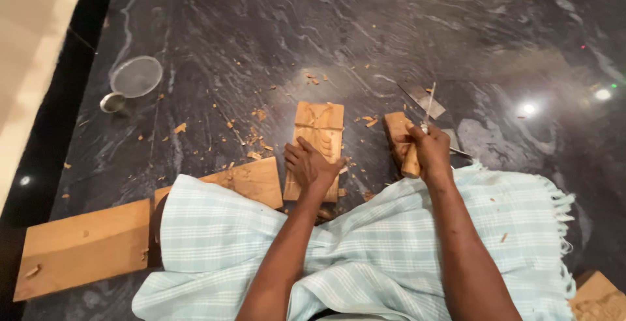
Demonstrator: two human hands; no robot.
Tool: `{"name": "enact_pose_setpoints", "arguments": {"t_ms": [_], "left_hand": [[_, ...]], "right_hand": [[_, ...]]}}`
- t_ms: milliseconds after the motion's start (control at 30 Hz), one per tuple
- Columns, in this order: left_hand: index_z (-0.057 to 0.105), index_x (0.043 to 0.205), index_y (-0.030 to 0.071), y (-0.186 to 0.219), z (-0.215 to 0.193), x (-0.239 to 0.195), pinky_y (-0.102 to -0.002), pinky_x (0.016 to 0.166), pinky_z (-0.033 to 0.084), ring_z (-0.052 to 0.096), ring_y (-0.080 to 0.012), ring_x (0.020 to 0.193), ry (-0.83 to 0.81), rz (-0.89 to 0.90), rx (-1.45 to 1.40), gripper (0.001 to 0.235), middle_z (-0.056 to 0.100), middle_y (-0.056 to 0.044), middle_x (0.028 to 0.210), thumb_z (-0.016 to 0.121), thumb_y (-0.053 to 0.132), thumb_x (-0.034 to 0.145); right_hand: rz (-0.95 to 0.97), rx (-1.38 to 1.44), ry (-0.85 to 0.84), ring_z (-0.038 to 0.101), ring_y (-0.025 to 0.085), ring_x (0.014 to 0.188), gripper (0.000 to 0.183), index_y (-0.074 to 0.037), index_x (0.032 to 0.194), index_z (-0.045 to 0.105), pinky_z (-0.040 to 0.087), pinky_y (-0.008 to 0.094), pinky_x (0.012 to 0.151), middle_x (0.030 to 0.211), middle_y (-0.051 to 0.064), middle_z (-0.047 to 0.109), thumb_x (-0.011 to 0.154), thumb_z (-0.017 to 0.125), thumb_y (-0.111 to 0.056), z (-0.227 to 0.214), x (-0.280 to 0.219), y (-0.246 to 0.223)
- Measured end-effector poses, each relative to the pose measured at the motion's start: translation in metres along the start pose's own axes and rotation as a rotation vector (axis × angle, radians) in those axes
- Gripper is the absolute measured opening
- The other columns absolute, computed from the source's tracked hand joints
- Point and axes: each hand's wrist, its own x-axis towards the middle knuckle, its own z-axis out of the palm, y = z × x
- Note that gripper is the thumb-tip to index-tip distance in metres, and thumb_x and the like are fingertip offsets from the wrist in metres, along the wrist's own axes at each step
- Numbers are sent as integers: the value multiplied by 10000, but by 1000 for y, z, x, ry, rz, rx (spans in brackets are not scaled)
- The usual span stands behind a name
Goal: The person is carving a decorative pattern into a rectangular piece of wood. They use a chisel and a wooden mallet to strike the chisel, removing wood shavings to form a leaf-like design. The person occasionally switches to a smaller carving knife to refine the details.
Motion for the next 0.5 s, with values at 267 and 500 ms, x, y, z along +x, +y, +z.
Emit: {"name": "enact_pose_setpoints", "arguments": {"t_ms": [267,500], "left_hand": [[210,1597,27,0,15,11,-577,1123,288,344,-480,1388,-109,16,88,1408,282,-391,1529,890,668,544],[256,1568,78,1,5,57,-516,1080,443,533,-404,1269,-370,-34,-885,1367,520,-278,1388,886,549,449]], "right_hand": [[14,21,5,606,149,497,263,43,1107,630,496,298,427,824,164,739,950,671,-165,-5,2,-6],[10,43,45,600,161,487,234,38,1049,627,489,301,423,812,168,732,944,672,-167,-7,2,-12]]}}
